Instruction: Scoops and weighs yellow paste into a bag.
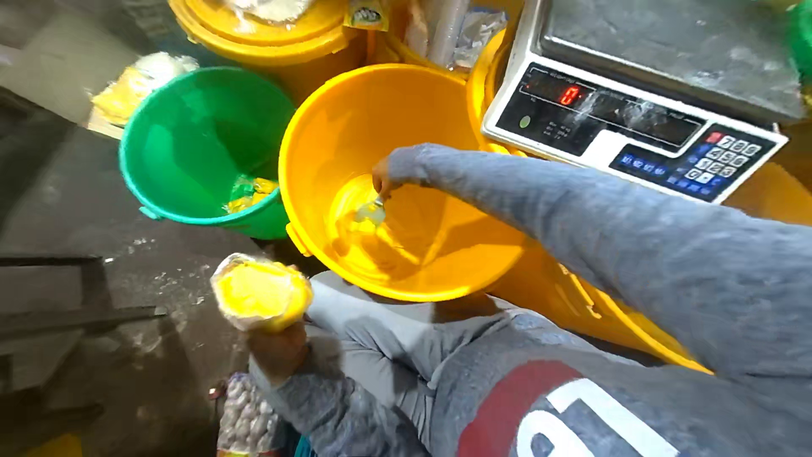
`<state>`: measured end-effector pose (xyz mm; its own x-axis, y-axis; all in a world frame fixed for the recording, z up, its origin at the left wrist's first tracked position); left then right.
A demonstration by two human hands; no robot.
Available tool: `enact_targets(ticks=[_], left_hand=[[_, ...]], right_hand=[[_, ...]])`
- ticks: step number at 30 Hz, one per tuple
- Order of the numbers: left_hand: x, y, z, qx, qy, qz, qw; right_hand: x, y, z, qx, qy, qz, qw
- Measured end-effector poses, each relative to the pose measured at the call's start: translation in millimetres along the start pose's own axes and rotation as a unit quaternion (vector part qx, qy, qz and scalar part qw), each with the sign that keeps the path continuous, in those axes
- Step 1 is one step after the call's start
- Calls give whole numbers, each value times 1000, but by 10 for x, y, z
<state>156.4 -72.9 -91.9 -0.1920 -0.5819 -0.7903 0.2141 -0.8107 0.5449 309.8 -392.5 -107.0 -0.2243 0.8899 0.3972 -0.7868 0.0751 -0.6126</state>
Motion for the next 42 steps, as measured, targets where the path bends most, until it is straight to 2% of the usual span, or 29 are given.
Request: enact_targets(ticks=[2, 4, 6, 8, 11, 13, 16, 20, 22, 28, 30, 33, 36, 42], left_hand=[[32, 21, -35, 45, 14, -4, 999], [85, -1, -95, 75, 8, 21, 997], [129, 59, -84, 74, -1, 22, 997], [175, 192, -58, 61, -12, 7, 998], [236, 401, -9, 54, -11, -24, 998], [243, 489, 20, 59, -2, -57, 997], [240, 559, 85, 56, 8, -119, 991], [255, 554, 114, 61, 6, -138, 989], [260, 533, 114, 70, 5, -136, 988], [266, 495, 131, 78, -40, -123, 989], [285, 453, 120, 90, -56, -105, 989], [240, 387, 103, 143, -79, -89, 982], [164, 435, 134, 154, -77, -122, 977], [232, 725, 148, 42, -19, -201, 979]], right_hand=[[205, -319, 443, -121, -85, -78, 986], [410, -438, 1010, -260, -170, -137, 941], [643, -417, 1489, -333, -254, -176, 891], [887, -225, 1712, -375, -312, -197, 850], [1135, 206, 1748, -438, -288, -164, 835], [1162, 426, 1702, -475, -253, -80, 839], [1150, 665, 1665, -531, -239, 101, 807], [1167, 786, 1739, -546, -256, 272, 750], [1163, 815, 1760, -526, -268, 322, 740], [1271, 765, 1769, -375, -310, 382, 786], [1315, 801, 1726, -342, -317, 407, 785], [1277, 754, 1670, -328, -328, 397, 792], [1252, 585, 1652, -304, -316, 314, 842], [1396, 644, 1797, -360, -253, 262, 859]])
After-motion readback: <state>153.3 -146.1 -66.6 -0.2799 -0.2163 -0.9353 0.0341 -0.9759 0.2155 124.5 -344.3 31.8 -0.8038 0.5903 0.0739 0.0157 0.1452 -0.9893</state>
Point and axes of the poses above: each hand's wrist, its own z-axis away from the middle knuckle, its own y-axis out of the palm, x = y × z, the point moved 1 cm from there along -z, towards the middle knuckle, and after that the axes turned 15 degrees about -y, right-handed, at the moved point
